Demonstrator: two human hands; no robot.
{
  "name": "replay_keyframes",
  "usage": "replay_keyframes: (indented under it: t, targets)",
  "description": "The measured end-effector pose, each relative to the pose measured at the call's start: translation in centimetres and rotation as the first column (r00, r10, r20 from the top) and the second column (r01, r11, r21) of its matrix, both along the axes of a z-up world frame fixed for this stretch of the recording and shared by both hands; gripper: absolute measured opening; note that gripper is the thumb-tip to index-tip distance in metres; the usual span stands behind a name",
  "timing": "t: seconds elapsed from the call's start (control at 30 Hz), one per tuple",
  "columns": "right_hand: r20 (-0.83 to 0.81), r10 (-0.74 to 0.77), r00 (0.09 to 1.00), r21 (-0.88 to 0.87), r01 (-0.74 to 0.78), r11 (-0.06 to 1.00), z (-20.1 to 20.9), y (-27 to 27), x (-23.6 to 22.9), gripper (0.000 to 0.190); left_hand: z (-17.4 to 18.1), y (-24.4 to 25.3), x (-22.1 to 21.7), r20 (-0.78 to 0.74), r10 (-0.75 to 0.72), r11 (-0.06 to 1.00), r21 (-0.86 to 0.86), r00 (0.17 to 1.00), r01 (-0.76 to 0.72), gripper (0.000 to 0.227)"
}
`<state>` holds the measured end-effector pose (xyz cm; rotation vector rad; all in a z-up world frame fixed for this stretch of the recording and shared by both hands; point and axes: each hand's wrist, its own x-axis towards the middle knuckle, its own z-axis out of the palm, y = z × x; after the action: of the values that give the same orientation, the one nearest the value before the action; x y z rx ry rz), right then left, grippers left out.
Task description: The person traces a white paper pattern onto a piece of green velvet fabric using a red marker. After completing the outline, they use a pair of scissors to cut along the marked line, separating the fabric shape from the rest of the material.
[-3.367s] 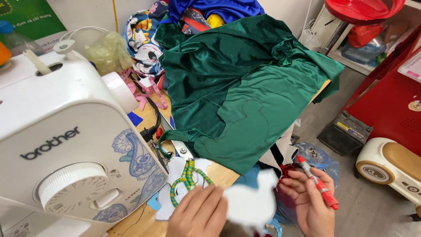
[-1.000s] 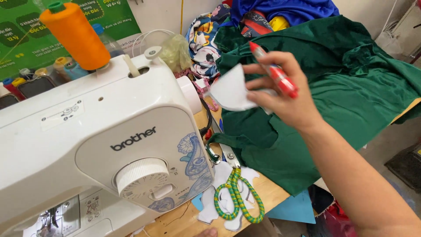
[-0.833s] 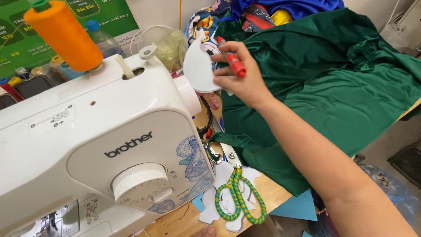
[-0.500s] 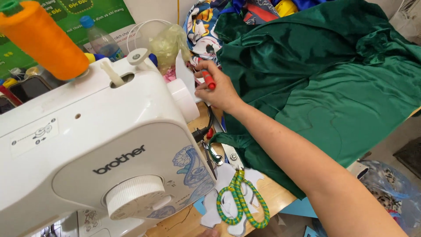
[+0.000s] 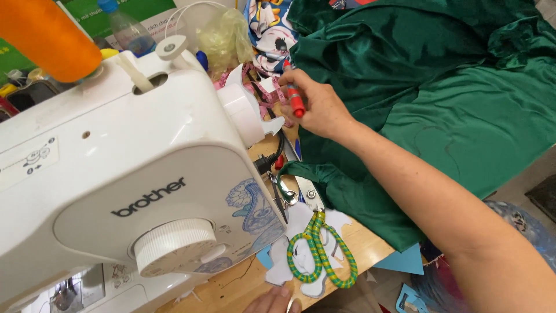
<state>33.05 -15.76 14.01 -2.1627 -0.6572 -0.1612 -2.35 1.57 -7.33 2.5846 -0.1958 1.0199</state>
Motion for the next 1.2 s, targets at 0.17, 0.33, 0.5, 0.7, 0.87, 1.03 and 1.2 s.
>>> replay_keyframes:
  t: [0.17, 0.33, 0.5, 0.7, 0.87, 1.03, 1.2]
  targets:
    - [0.133, 0.079, 0.988, -0.124, -0.063, 0.99, -0.8, -1.9, -0.4, 0.043, 3.7, 1.3, 0.3, 0.014, -0.239, 0.949, 0.214, 0.971, 0.23, 0.025]
    - [0.15, 0.153, 0.977, -0.241, -0.114, 0.964, -1.2, -2.5, -0.7, 0.054, 8.5, 1.2, 0.8, -0.025, -0.26, 0.937, 0.235, 0.965, 0.259, 0.022]
    - [0.187, 0.179, 0.966, -0.325, -0.111, 0.939, -1.8, -2.4, -0.9, 0.048, 13.4, 1.6, 1.5, -0.036, -0.223, 0.965, 0.136, 0.974, 0.226, 0.034]
    - [0.187, 0.2, 0.962, -0.414, -0.108, 0.904, -1.9, -2.9, -0.7, 0.058, 14.3, 2.6, 2.5, -0.284, -0.199, 0.962, 0.128, 0.938, 0.243, 0.043]
    - [0.215, 0.213, 0.953, -0.399, -0.113, 0.91, -1.9, -3.6, -1.2, 0.055, 16.3, 3.0, 2.7, -0.234, -0.257, 0.967, -0.065, 0.938, 0.248, 0.032]
    - [0.286, 0.208, 0.935, -0.419, -0.072, 0.905, -1.0, -5.0, -2.9, 0.044, 15.8, 3.8, 2.3, -0.229, -0.131, 0.963, -0.262, 0.964, 0.068, 0.025]
    - [0.291, 0.158, 0.943, -0.293, -0.07, 0.954, 1.4, -7.2, -7.4, 0.038, 15.3, 3.9, 2.5, -0.649, 0.027, 0.97, -0.165, 0.76, -0.176, 0.039]
